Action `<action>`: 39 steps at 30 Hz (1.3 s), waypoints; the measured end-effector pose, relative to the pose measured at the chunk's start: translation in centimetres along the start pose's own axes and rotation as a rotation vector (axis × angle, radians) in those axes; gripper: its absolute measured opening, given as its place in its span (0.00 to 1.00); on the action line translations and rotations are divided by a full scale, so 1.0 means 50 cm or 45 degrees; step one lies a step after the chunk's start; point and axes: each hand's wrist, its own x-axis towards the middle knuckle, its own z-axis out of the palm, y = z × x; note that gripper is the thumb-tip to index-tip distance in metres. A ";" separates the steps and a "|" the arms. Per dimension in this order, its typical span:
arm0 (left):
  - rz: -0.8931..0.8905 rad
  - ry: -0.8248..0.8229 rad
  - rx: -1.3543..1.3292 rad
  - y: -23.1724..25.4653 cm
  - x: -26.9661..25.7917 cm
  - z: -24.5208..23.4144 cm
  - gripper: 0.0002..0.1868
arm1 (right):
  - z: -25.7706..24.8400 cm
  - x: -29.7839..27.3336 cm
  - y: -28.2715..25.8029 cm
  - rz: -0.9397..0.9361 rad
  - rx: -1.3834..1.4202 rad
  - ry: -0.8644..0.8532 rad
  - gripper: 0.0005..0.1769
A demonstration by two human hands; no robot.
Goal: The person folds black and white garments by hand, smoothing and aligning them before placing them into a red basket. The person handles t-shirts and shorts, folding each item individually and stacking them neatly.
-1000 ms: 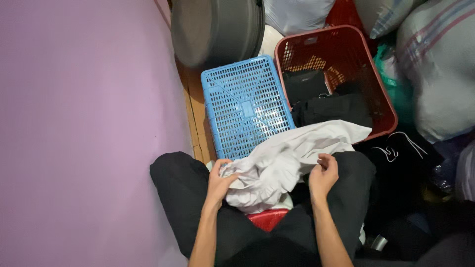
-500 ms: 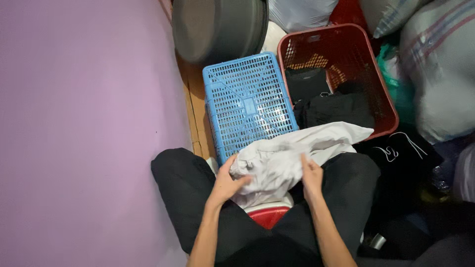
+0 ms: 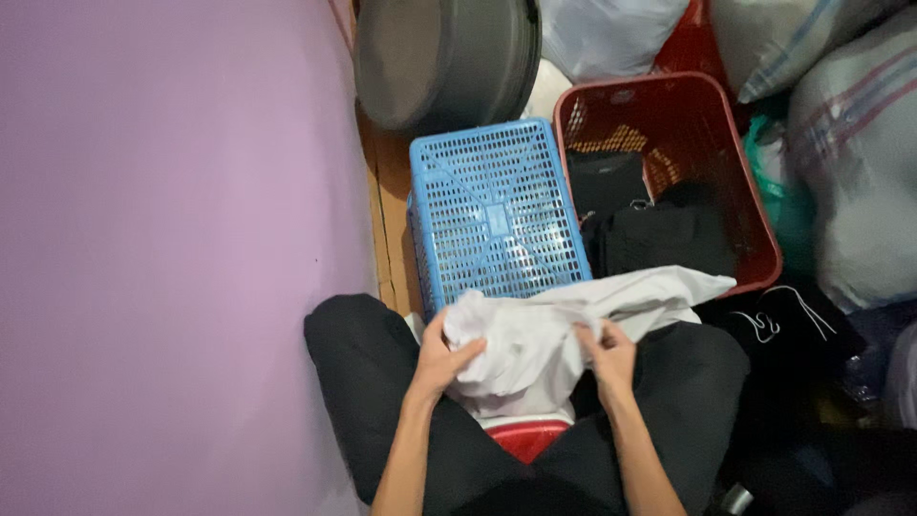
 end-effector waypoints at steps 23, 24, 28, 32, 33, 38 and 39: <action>-0.265 -0.268 -0.404 -0.208 0.037 0.002 0.25 | 0.118 -0.068 -0.122 -0.248 0.023 -1.053 0.42; -0.170 -0.304 -0.227 -0.200 0.043 0.011 0.27 | 0.118 -0.067 -0.129 -0.159 -0.024 -1.030 0.42; 0.491 0.136 0.727 -0.135 0.032 0.032 0.45 | 0.122 -0.089 -0.140 -0.079 -0.334 -1.065 0.44; 0.348 0.234 0.777 -0.090 0.011 0.044 0.52 | 0.105 -0.114 -0.125 -0.449 -0.215 -1.215 0.45; 0.339 0.223 0.766 -0.087 0.015 0.041 0.51 | 0.107 -0.113 -0.123 -0.383 -0.194 -1.075 0.43; -0.320 -0.171 -0.322 -0.116 0.029 0.002 0.41 | 0.106 -0.070 -0.139 0.022 0.204 -0.263 0.33; -0.455 -0.263 -0.729 -0.126 0.027 -0.004 0.43 | 0.106 -0.060 -0.148 -0.006 0.314 -0.198 0.31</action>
